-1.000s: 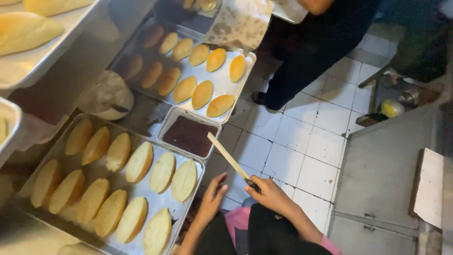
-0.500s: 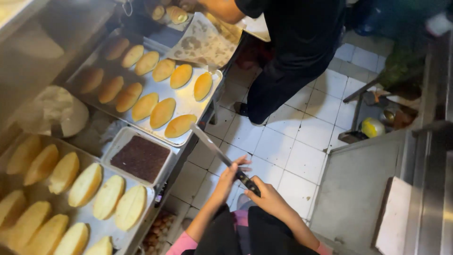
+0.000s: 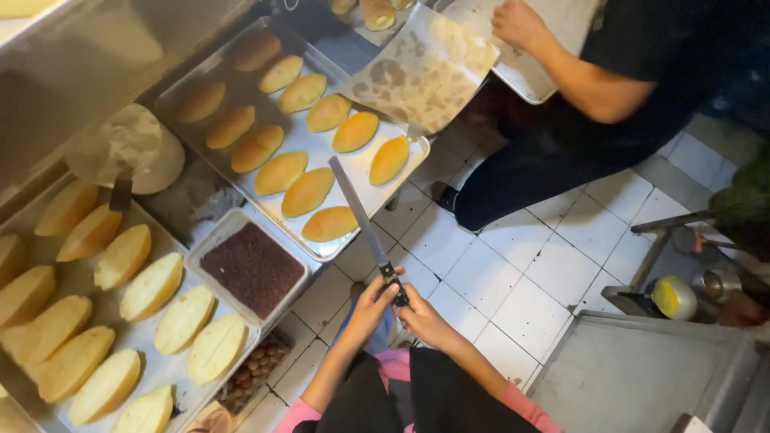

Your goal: Applying cream filling and chocolate sprinkles to bread rolls in a bakery.

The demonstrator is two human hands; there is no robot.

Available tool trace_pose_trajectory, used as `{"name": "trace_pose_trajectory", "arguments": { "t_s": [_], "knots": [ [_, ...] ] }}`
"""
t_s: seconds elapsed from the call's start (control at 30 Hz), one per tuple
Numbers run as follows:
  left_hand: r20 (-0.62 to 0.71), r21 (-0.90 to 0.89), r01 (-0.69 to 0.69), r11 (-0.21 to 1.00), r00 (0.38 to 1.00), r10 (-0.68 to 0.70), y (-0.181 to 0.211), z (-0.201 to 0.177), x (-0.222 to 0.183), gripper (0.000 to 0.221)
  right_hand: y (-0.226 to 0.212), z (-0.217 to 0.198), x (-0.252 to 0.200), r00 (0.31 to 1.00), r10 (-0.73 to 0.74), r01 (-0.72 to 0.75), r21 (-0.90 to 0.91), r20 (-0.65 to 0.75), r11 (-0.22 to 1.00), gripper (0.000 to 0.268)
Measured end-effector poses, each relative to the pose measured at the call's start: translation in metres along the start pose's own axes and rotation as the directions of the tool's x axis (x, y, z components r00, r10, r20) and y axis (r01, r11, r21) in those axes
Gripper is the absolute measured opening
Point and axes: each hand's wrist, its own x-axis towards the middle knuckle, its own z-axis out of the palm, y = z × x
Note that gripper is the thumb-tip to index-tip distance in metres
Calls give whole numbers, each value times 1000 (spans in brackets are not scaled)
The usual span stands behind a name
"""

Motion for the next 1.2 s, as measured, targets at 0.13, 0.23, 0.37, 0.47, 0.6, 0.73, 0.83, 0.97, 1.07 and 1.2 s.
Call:
{"name": "trace_pose_trajectory", "arguments": {
  "t_s": [0.13, 0.23, 0.37, 0.47, 0.6, 0.73, 0.83, 0.97, 1.07, 1.2],
  "knots": [
    [54, 316, -189, 930, 982, 181, 42, -7, 48, 43, 18, -32, 58, 994, -90, 86, 69, 56, 994, 19],
    [121, 451, -175, 875, 983, 135, 58, -1, 73, 43, 38, -52, 77, 985, -149, 151, 16, -92, 988, 33],
    [181, 541, -124, 832, 983, 29, 7, -10, 135, 58, 115, -101, 96, 900, -89, 102, 7, -426, 995, 27],
    [142, 466, -14, 885, 988, -59, -61, -16, 184, 62, 126, -134, 71, 812, -67, 72, -15, -580, 997, 18],
    [43, 126, 366, 922, 927, -373, -107, 4, 279, 54, 157, -197, 42, 787, -37, 58, 15, -616, 998, 9],
    [-87, -487, 225, 844, 949, -303, -164, -21, 397, 46, 152, -259, 25, 775, 29, -164, -156, -631, 974, 4],
    [-110, -614, 134, 778, 961, -252, -153, 39, 463, 43, 138, -308, 9, 844, -90, -106, -328, -529, 939, 3],
    [-171, -746, 16, 666, 962, -215, -160, 79, 495, 39, 114, -366, -8, 876, -21, -182, -371, -481, 911, 11],
    [-216, -799, -80, 596, 963, -161, -135, 87, 536, 36, 145, -420, -4, 855, -115, -141, -440, -506, 887, 27],
    [-267, -848, -168, 502, 955, -132, -137, 96, 562, 33, 127, -449, 2, 875, -13, -162, -318, -484, 934, 10]
  ]
}}
